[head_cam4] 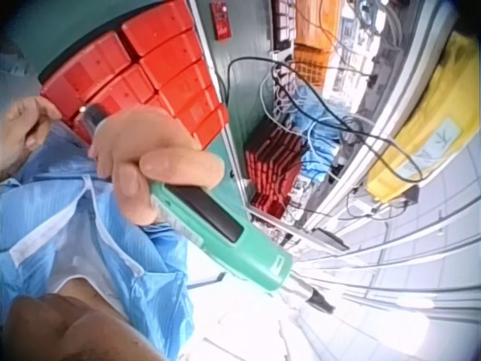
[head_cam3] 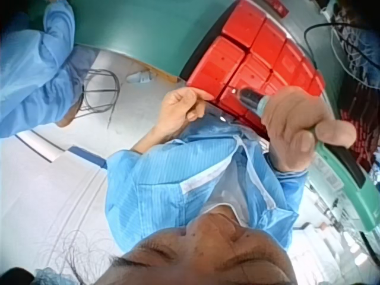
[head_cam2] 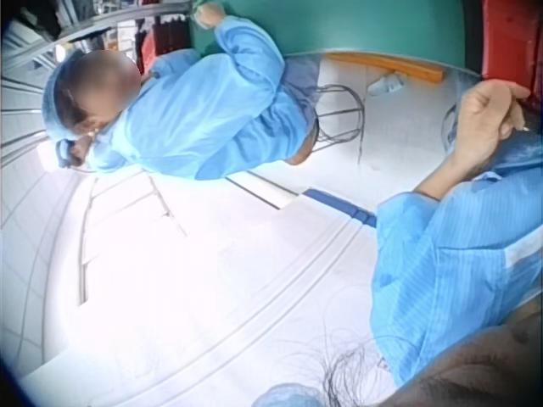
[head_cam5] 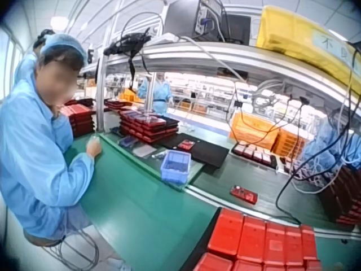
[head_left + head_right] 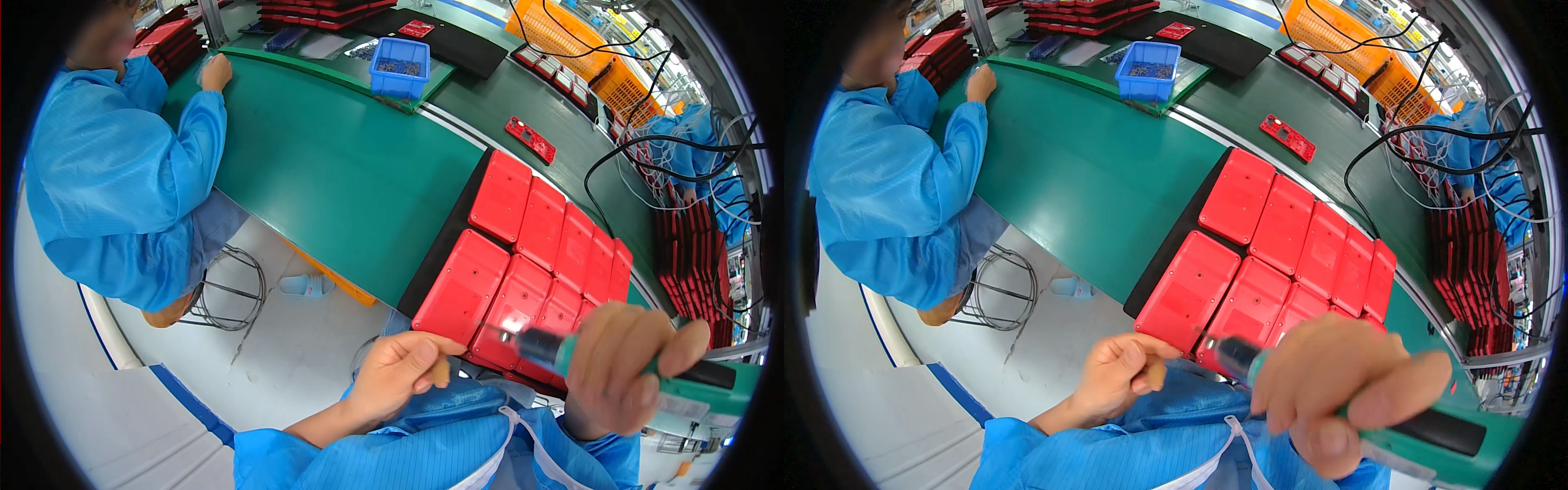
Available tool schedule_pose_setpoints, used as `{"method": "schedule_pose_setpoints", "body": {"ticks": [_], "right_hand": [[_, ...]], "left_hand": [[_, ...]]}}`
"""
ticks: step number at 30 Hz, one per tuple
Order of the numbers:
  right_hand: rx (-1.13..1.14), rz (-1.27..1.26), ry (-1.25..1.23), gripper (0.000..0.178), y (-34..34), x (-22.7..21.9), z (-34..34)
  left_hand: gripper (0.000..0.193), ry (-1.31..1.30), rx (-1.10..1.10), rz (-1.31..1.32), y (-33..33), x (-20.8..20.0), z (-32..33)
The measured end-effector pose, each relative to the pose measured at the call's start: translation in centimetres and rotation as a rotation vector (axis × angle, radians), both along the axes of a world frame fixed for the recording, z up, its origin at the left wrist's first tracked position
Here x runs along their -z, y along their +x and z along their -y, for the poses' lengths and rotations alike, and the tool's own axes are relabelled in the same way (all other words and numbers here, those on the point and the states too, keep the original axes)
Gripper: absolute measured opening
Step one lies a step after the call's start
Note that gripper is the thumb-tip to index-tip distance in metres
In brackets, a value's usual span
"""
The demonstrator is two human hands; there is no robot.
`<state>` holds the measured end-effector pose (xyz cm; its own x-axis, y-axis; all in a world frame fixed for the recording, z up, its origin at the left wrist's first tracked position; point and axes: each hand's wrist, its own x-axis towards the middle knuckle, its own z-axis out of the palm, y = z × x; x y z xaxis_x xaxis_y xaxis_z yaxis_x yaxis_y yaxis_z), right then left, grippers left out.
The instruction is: The person drives screws into the back of red plastic electronic device housings using an electric screwdriver on an assembly line.
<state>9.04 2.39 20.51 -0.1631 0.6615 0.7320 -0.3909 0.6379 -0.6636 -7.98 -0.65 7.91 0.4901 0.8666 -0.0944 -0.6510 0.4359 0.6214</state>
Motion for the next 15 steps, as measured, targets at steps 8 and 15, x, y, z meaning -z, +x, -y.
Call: {"method": "schedule_pose_setpoints", "body": {"ticks": [8,15], "right_hand": [[-0.006,0.254,-0.049,0.029,-0.3,0.1,-1.1],[0.035,0.322,-0.084,0.027,-1.2,0.2,-1.2]], "left_hand": [[0.026,-0.153,-0.353,-0.058,-0.5,0.7,-0.7],[0.026,-0.227,-0.423,-0.018,-0.5,0.8,-1.1]]}}
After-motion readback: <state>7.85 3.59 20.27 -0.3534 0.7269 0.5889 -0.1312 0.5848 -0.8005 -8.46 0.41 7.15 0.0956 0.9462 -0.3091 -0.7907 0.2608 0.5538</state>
